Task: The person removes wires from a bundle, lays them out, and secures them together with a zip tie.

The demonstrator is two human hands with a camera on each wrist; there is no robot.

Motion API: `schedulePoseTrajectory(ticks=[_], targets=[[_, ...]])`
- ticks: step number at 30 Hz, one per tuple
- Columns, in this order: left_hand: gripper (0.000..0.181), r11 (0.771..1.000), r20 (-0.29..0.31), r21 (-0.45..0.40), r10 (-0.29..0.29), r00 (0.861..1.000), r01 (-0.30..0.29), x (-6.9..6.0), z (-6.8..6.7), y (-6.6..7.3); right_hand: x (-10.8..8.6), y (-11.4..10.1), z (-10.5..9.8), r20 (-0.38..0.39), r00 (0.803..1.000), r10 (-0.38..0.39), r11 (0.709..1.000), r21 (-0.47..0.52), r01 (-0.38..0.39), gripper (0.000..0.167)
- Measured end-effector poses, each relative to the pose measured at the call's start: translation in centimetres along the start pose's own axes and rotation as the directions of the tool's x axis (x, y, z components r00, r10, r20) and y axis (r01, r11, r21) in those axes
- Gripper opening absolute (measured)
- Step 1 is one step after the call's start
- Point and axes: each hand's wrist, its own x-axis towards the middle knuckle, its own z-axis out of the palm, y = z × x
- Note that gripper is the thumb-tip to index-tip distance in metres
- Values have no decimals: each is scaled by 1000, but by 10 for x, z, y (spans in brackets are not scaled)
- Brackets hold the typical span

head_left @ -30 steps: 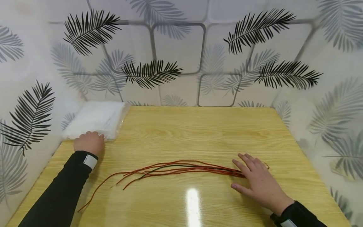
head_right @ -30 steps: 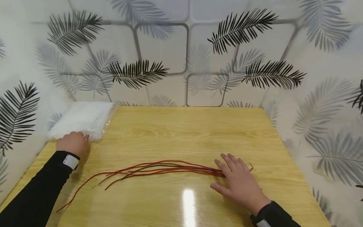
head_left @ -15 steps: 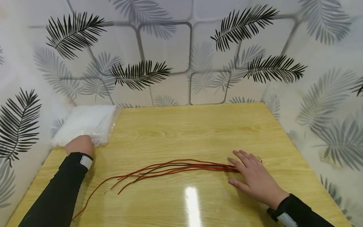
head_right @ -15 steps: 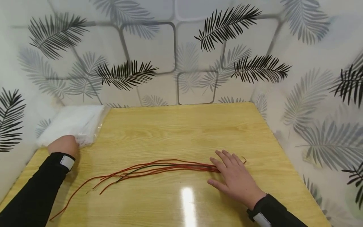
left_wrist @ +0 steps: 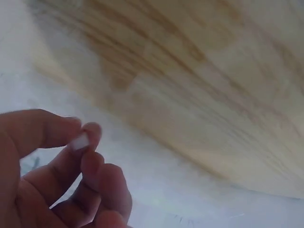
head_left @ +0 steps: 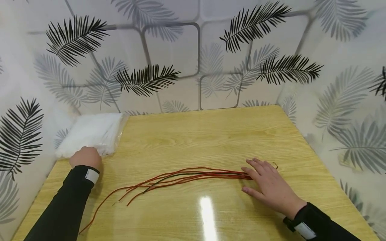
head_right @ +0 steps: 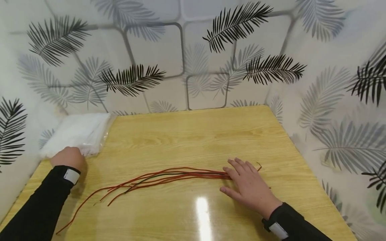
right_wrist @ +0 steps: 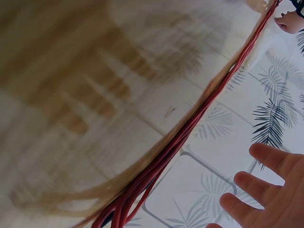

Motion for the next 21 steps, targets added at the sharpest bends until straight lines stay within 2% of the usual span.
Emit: schedulePoseTrajectory(ticks=[2, 6, 8, 11, 13, 14, 16, 19, 21], targets=[[38, 999, -31, -38, -9, 999, 8, -7, -1, 0, 1, -2, 0, -18, 1000, 4, 1000, 1, -4, 60], [38, 994, -141, -97, 39, 989, -53, -27, -12, 10, 6, -4, -3, -95, 995, -6, 999, -37, 2, 46], [34, 989, -227, -107, 75, 971, -101, -44, -20, 21, 9, -5, -5, -130, 991, -16, 999, -48, 10, 37], [31, 978, -349, -136, 102, 931, -158, -71, -34, 41, 12, -11, -9, -161, 987, -22, 1000, -14, 20, 24], [28, 958, -388, -196, 118, 914, -207, -88, -43, 55, 13, -18, -13, -160, 987, -5, 999, 49, 13, 16], [27, 944, -408, -231, 127, 904, -236, -95, -46, 63, 15, -23, -15, -154, 988, 0, 996, 87, 14, 13], [24, 900, -421, -323, 140, 896, -293, -107, -50, 80, 19, -35, -19, -126, 992, 16, 986, 165, 5, 10], [19, 794, -456, -453, 183, 871, -405, -122, -45, 111, 30, -57, -23, -47, 999, 26, 951, 308, -10, 14], [17, 707, -448, -530, 234, 863, -467, -130, -38, 135, 40, -73, -23, 8, 1000, 24, 908, 417, -26, 20]])
